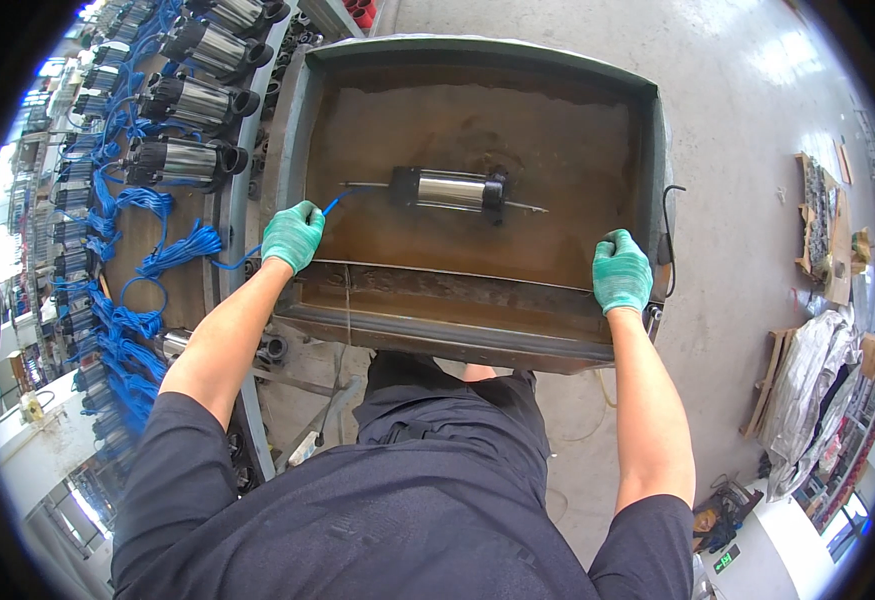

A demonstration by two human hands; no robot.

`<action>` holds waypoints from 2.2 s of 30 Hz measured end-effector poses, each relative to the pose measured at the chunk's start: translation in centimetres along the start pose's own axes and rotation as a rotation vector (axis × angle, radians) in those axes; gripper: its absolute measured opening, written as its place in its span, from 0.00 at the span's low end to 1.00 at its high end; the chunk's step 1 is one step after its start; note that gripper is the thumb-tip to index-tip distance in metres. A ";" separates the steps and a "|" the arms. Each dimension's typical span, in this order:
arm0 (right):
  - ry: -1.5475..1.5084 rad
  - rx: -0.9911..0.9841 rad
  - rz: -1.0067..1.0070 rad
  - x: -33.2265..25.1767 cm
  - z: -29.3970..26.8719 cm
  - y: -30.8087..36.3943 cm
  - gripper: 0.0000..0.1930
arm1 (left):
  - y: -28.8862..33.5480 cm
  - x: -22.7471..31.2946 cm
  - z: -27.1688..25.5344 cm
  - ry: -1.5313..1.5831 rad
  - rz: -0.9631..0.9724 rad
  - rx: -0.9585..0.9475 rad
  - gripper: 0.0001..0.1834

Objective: The person holds a cylindrical pump over a tub of water, lowers it into the water to submerge it, lifts it out, and then places it on a table next to other identical pumps.

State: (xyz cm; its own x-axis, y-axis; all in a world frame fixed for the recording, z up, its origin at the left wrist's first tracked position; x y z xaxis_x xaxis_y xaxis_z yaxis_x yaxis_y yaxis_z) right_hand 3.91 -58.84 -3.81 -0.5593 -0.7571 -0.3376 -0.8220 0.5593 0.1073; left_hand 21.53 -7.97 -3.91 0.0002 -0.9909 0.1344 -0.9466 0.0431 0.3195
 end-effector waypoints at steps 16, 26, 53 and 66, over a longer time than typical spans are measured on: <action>0.018 -0.032 0.006 0.0 0.2 0.0 0.09 | 0.1 0.1 0.3 0.023 -0.005 -0.083 0.17; 0.008 -0.023 -0.002 0.2 0.4 -0.3 0.09 | 0.5 0.6 -0.3 0.054 -0.024 -0.115 0.18; 0.017 -0.027 0.105 -0.1 -0.2 -0.1 0.11 | -3.1 23.9 7.6 0.493 0.186 -0.402 0.15; -0.035 -0.070 0.102 0.1 0.0 0.0 0.11 | -5.0 23.5 14.4 0.687 -0.024 -0.612 0.19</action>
State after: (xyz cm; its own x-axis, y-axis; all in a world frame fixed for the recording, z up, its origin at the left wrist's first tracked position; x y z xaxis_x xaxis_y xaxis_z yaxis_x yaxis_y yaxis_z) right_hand 3.87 -58.89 -3.86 -0.6373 -0.6843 -0.3543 -0.7671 0.6071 0.2073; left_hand 21.59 -33.29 -15.86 0.3942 -0.7077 0.5864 -0.6083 0.2773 0.7436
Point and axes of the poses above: each hand's wrist, its own y-axis away from the middle knuckle, its own z-axis out of the palm, x = y × z, the point moved 7 cm from there along -y, towards the middle knuckle, and after that the axes turned 2 degrees about y, right-handed, at the moved point
